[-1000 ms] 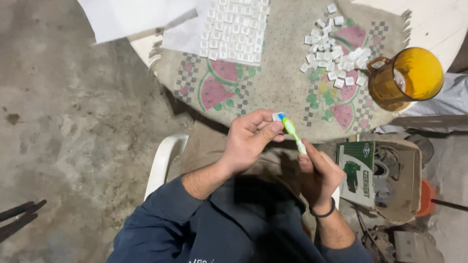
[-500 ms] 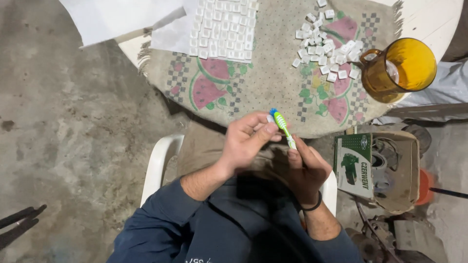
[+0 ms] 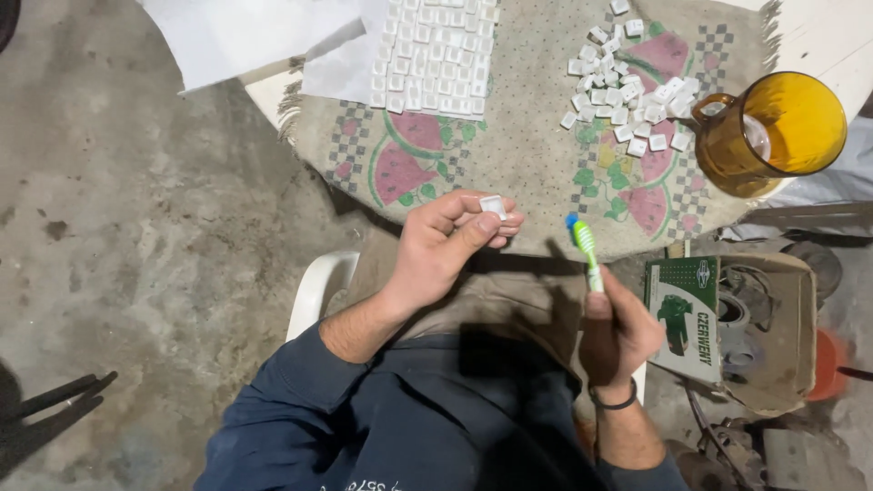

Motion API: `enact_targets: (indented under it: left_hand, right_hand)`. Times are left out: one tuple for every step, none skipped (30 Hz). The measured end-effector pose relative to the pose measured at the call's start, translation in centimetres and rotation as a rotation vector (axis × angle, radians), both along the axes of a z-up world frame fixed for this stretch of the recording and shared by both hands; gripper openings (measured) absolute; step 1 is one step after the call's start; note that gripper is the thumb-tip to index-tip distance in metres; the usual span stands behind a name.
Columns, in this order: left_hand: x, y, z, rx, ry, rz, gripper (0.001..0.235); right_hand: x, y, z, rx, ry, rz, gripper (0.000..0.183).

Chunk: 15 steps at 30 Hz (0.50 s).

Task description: Cleaning individual keyboard keycaps using a toothbrush and a cloth.

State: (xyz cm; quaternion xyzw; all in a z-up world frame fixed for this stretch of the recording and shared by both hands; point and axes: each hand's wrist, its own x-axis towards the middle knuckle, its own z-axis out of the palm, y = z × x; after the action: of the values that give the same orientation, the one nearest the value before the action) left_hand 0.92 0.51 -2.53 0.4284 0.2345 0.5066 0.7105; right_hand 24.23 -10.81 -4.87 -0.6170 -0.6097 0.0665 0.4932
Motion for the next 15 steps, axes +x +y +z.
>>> enact_targets:
  left_hand:
    - [-0.4,0.0,-0.1,-0.005,0.004,-0.001,0.026]
    - [-0.5,0.2,-0.2,0.004,0.008,-0.002,0.026]
    - [-0.7,0.3,-0.2,0.012,0.012,-0.004,0.026]
    - [-0.9,0.4,-0.3,0.017,0.017,-0.002,0.026]
    - [-1.3,0.6,0.3,0.023,0.022,0.003,0.026]
    - [-1.8,0.6,0.8,0.076,0.112,0.034,0.025]
    - [-2.3,0.7,1.3,0.129,0.203,0.064,0.025]
    - [-3.5,1.4,2.6,0.135,0.210,0.080,0.025]
    - [-4.7,2.0,3.9,0.240,0.387,0.126,0.024]
    - [-6.0,2.7,5.3,0.342,0.569,0.178,0.024]
    - [-8.1,4.4,5.8,0.346,0.582,0.197,0.024]
    - [-10.5,6.0,6.5,0.424,0.720,0.232,0.023]
    - [-13.0,7.5,7.1,0.500,0.861,0.265,0.023]
    - [-14.8,8.5,8.6,0.497,0.875,0.281,0.023]
    - [-16.6,9.5,10.0,0.473,1.011,0.283,0.021]
  right_hand:
    - [0.6,0.2,0.5,-0.033,0.049,-0.031,0.027]
    - [1.3,0.6,1.3,-0.024,0.053,-0.032,0.027]
    - [2.0,1.1,2.1,-0.097,0.047,-0.031,0.028]
    - [2.6,1.6,2.9,-0.172,0.041,-0.023,0.030]
    - [3.2,2.3,3.8,-0.166,0.046,-0.018,0.030]
    - [3.8,3.0,4.6,-0.157,-0.085,-0.032,0.027]
    - [4.3,3.7,5.5,-0.147,-0.216,-0.047,0.025]
    - [5.0,4.3,6.1,-0.137,-0.210,-0.033,0.025]
    - [5.6,5.0,6.7,-0.147,-0.384,-0.032,0.022]
    - [6.1,5.9,7.2,-0.152,-0.554,-0.028,0.019]
    - [6.3,6.4,7.5,-0.138,-0.546,-0.011,0.019]
    - [6.4,7.0,7.8,-0.148,-0.575,0.009,0.017]
    - [6.5,7.7,8.1,-0.158,-0.604,0.028,0.015]
    - [7.2,7.9,6.9,-0.149,-0.596,0.045,0.015]
    - [8.1,8.2,5.7,-0.111,-0.627,0.057,0.014]
